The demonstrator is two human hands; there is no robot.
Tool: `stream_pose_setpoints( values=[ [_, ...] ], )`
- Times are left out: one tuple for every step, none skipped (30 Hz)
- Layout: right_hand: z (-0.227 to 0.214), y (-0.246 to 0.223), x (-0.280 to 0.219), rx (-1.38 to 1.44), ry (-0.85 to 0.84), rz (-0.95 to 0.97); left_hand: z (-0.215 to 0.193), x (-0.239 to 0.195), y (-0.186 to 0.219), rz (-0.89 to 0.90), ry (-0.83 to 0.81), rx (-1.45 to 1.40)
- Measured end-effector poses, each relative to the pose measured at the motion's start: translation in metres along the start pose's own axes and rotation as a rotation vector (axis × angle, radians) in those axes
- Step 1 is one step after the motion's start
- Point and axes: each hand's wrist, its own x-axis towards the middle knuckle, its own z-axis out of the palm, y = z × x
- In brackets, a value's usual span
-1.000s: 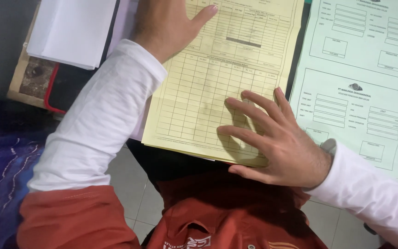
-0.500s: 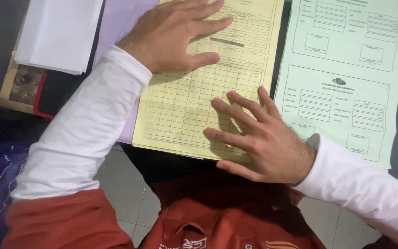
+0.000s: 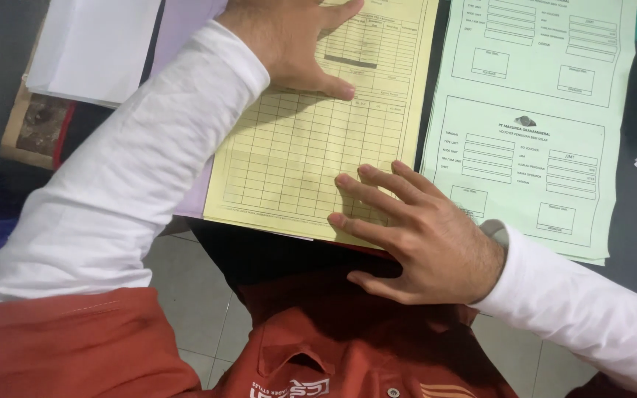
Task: Folding printed forms, inserting them into envelopes, and sorting stacks of documents on a desk.
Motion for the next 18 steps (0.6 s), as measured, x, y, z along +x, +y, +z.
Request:
stream_pose_setpoints(
  values=[
    [-0.002,-0.002,0.000,0.002,-0.007,-0.007,-0.004,-0.002,0.001,-0.009,-0.059,-0.082],
    [-0.008,0.001,0.003,0.001,-0.008,-0.012,-0.003,0.003,0.002,-0.013,-0.057,-0.083],
    [-0.014,0.002,0.007,0.005,-0.033,-0.013,0.000,0.007,0.002,-0.027,-0.086,-0.048],
    [-0.019,0.004,0.011,0.009,-0.058,-0.019,0.002,0.011,0.002,-0.046,-0.115,-0.015],
    [-0.019,0.008,0.014,0.009,-0.060,-0.028,0.005,0.013,0.000,-0.054,-0.112,-0.019],
    [-0.018,0.013,0.016,0.011,-0.118,0.008,0.007,0.016,-0.001,-0.031,-0.120,-0.044],
    [-0.018,0.017,0.019,0.013,-0.175,0.046,0.009,0.019,-0.003,-0.009,-0.127,-0.069],
    [-0.023,0.022,0.025,0.010,-0.175,0.038,0.007,0.015,-0.002,-0.015,-0.122,-0.070],
    [-0.028,0.028,0.031,-0.046,-0.197,0.120,0.005,0.011,0.000,-0.019,-0.121,-0.084],
    [-0.033,0.033,0.037,-0.103,-0.217,0.202,0.002,0.008,0.001,-0.022,-0.119,-0.097],
    [-0.038,0.043,0.045,-0.107,-0.215,0.195,-0.001,0.005,0.001,-0.028,-0.114,-0.098],
    [-0.043,0.052,0.051,-0.084,-0.265,0.237,-0.003,0.004,0.004,-0.027,-0.162,-0.097],
    [-0.048,0.061,0.057,-0.062,-0.313,0.279,-0.005,0.003,0.006,-0.026,-0.209,-0.096],
    [-0.045,0.072,0.061,-0.064,-0.315,0.285,-0.007,-0.002,0.008,-0.019,-0.208,-0.096],
    [-0.042,0.084,0.065,-0.079,-0.334,0.247,-0.010,-0.006,0.011,-0.038,-0.213,-0.083],
    [-0.039,0.096,0.069,-0.094,-0.349,0.208,-0.013,-0.010,0.012,-0.058,-0.215,-0.065],
    [-0.035,0.101,0.069,-0.097,-0.345,0.214,-0.013,-0.014,0.013,-0.053,-0.212,-0.060],
    [-0.032,0.106,0.069,-0.106,-0.351,0.209,-0.014,-0.016,0.014,-0.054,-0.193,-0.031]
  ],
)
